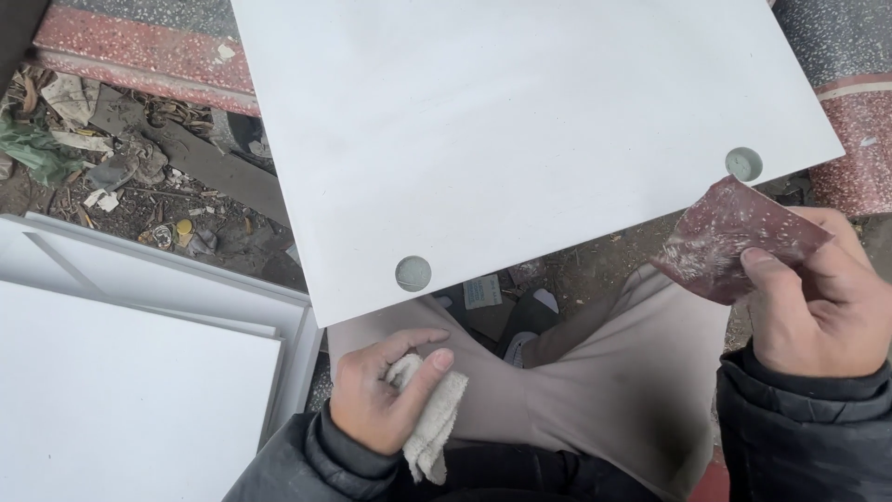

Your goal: The person sands the surface of a white rectangular board using a sanding block held in the right hand. They periodically wipe the board with a cloth held in the left hand to remove dust. The person works on the board while sitting, with the board resting on their lap.

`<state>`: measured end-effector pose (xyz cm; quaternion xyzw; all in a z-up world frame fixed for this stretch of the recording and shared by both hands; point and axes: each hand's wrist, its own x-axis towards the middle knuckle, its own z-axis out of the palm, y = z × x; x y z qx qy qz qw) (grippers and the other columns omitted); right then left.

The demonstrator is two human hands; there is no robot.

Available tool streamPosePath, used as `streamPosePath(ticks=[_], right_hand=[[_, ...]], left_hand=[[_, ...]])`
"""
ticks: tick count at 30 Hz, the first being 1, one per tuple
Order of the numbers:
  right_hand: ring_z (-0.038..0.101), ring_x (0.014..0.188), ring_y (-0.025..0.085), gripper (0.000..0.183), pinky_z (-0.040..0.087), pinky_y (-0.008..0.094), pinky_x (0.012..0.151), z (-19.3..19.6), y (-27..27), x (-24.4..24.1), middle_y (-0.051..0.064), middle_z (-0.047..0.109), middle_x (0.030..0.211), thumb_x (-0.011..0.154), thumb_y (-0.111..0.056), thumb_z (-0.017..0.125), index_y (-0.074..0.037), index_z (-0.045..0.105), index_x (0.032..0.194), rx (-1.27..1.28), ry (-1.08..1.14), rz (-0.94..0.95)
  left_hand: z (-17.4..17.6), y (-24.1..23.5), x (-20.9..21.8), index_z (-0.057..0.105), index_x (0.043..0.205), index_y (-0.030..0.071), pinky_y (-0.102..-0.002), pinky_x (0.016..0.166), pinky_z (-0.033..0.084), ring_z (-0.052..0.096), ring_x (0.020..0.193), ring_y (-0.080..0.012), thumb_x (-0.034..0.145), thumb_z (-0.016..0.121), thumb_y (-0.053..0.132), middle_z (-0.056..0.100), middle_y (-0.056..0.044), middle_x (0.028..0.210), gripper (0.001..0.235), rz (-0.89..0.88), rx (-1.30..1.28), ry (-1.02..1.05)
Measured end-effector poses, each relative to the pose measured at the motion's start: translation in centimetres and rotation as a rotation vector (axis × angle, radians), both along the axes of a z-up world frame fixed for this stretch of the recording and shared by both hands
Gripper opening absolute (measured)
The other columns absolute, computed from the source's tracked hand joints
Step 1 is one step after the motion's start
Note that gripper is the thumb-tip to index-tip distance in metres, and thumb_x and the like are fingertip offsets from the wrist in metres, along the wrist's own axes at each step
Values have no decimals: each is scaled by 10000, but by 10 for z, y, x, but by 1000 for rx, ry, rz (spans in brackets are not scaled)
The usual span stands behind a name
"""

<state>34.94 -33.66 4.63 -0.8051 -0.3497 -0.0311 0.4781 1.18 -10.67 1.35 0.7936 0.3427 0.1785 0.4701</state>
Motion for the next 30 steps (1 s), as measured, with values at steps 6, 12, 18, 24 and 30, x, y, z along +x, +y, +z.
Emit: streamPosePath(ticks=[6, 12, 18, 24, 30], right_hand=[[706, 1050, 383, 530, 625, 469, 962, 22, 11, 5, 317, 768, 1416, 1159, 307, 724, 174, 926, 1631, -255, -558, 68], [546, 930, 321, 206, 548, 440, 862, -42, 81, -24, 124, 794, 1337, 1221, 10, 814, -84, 887, 1389, -153, -610, 201], [519, 1759, 523, 544, 342, 854, 1434, -52, 57, 10, 157, 620, 1808, 1198, -191, 719, -160, 613, 1730, -255, -553, 504], [725, 1560, 542, 298, 476, 756, 1418, -60, 96, -41, 227, 804, 1547, 1300, -103, 596, -26, 802, 1500, 16, -424, 134], [824, 1427, 339, 389, 552, 644, 1344, -41, 105, -47, 138, 858, 1493, 1124, 103, 796, -91, 838, 1460, -205, -688, 314]], left_hand=[[-13, 34, -54, 982, 983, 161, -291, 999, 652, 924, 1043, -141, 1023, 747, 513, 1000, 14, 1006, 425, 418, -89, 150], [-20, 73, -85, 799, 1129, 144, -360, 928, 527, 767, 1003, -200, 1154, 741, 513, 832, -11, 1073, 375, 647, 215, 137], [6, 89, -31, 662, 1719, 131, -327, 577, 476, 498, 531, -134, 1002, 779, 527, 888, 56, 1196, 827, 510, 96, 213], [15, 84, -3, 741, 1601, 195, -355, 1018, 620, 841, 1195, -217, 1070, 624, 540, 925, -8, 1325, 644, 368, -7, 114], [15, 84, -3, 722, 1619, 155, -353, 1122, 603, 798, 1352, -209, 1112, 612, 467, 873, -31, 1466, 606, 326, 1, 55]])
